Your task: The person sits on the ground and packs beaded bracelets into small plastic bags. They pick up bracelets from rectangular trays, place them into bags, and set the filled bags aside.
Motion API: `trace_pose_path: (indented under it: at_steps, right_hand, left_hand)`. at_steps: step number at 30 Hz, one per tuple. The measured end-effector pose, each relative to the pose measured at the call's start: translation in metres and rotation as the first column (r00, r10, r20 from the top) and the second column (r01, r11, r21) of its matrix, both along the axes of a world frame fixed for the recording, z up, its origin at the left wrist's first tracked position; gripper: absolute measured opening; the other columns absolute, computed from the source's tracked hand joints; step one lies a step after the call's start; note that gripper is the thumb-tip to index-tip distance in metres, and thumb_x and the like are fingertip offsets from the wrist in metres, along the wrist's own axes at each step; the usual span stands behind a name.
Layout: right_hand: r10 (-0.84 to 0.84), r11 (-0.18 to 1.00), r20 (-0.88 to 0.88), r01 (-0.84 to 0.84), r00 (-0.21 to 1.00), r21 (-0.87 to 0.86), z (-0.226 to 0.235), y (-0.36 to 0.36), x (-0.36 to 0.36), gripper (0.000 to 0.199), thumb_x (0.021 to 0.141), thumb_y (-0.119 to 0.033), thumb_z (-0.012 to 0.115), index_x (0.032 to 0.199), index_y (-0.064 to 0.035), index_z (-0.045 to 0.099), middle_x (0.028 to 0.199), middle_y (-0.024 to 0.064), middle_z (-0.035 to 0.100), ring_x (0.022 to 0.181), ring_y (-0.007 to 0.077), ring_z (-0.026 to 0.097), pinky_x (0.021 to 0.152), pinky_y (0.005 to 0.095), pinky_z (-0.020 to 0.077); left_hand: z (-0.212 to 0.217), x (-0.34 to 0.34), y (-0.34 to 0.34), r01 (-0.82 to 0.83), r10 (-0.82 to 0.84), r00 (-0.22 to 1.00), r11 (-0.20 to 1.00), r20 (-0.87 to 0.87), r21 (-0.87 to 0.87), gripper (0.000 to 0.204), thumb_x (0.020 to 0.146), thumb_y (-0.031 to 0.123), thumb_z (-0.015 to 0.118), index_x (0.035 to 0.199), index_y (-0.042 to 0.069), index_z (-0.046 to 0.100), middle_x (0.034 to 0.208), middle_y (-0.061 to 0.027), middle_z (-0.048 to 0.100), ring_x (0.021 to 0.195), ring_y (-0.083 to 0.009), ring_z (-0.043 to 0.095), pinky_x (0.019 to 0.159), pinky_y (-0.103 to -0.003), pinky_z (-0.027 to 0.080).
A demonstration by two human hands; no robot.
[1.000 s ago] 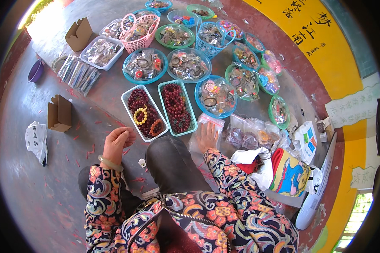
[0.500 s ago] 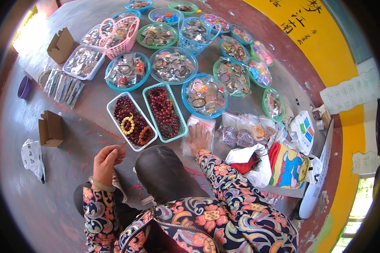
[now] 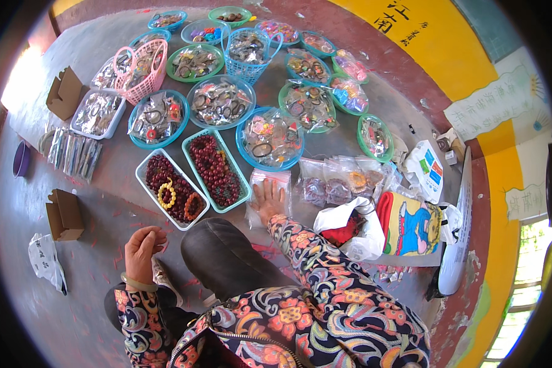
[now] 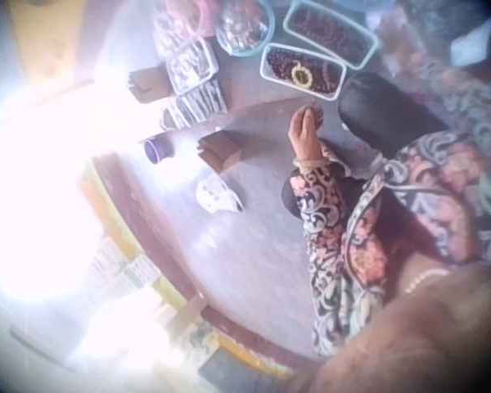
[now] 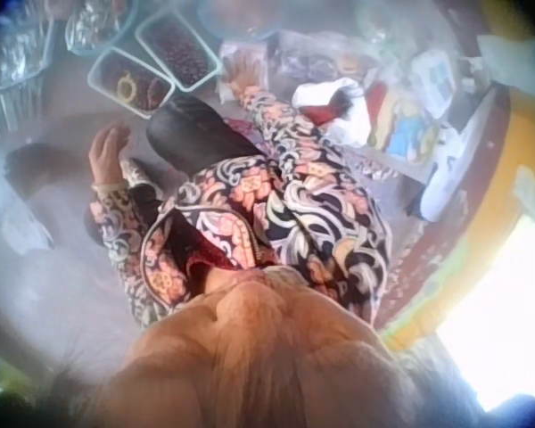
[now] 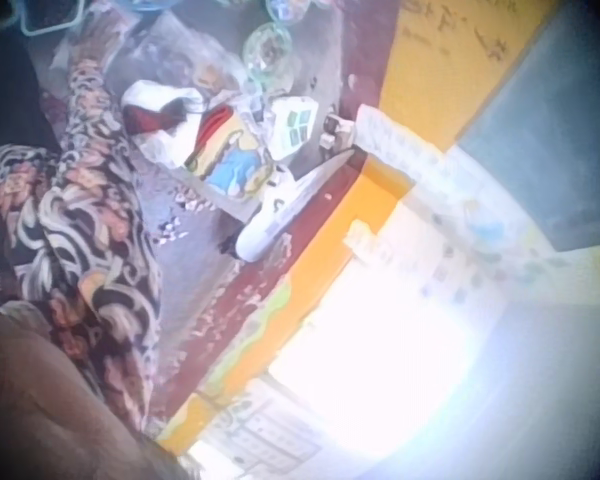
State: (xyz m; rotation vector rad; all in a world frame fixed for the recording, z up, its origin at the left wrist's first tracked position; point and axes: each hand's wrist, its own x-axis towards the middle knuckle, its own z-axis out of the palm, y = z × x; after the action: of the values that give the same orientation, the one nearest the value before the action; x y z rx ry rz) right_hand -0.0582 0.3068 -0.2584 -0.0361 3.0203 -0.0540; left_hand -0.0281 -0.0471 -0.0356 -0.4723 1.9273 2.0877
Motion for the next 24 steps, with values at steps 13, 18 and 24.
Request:
trace_pose_path:
  at_steps: [13,18,24]
  right_hand:
    - [-0.051,0.956,-0.29,-0.037,0.956,-0.29,0.061,0.088,0.013,0.022,0.08,-0.023,0.052,0.097,-0.0099,0.059,0.096,0.0104,0.061,0.087,0.0281,0.058,0.074,0.0405,0.046]
    - [-0.367,0.929,-0.381,0.351,0.848,-0.114,0.074,0.235,0.02,0.016,0.079,-0.016,0.048,0.085,-0.0071,0.061,0.086,0.0167,0.061,0.082,0.0341,0.058,0.072,0.0427,0.047]
    - [-0.557,0.803,-0.3,0.595,0.775,0.046,0.093,0.325,0.034,0.022,0.081,-0.024,0.049,0.087,-0.0065,0.061,0.089,0.0175,0.062,0.084,0.0336,0.06,0.074,0.0434,0.0459]
  left_hand:
    - [-0.022,-0.003,-0.017,-0.064,0.064,0.998,0.996,-0.003,-0.066,0.02,0.089,0.018,0.05,0.098,0.004,0.06,0.085,-0.0047,0.063,0.075,-0.0125,0.061,0.064,-0.022,0.045]
    - [-0.034,-0.012,-0.013,-0.067,0.068,0.998,0.993,0.011,-0.098,0.019,0.088,0.018,0.051,0.098,0.004,0.06,0.086,-0.0048,0.064,0.074,-0.0125,0.061,0.064,-0.022,0.046]
    - [-0.052,-0.008,-0.034,-0.108,0.119,0.992,0.977,0.051,-0.184,0.017,0.088,0.018,0.051,0.096,0.006,0.061,0.082,-0.004,0.064,0.072,-0.0121,0.061,0.061,-0.023,0.046]
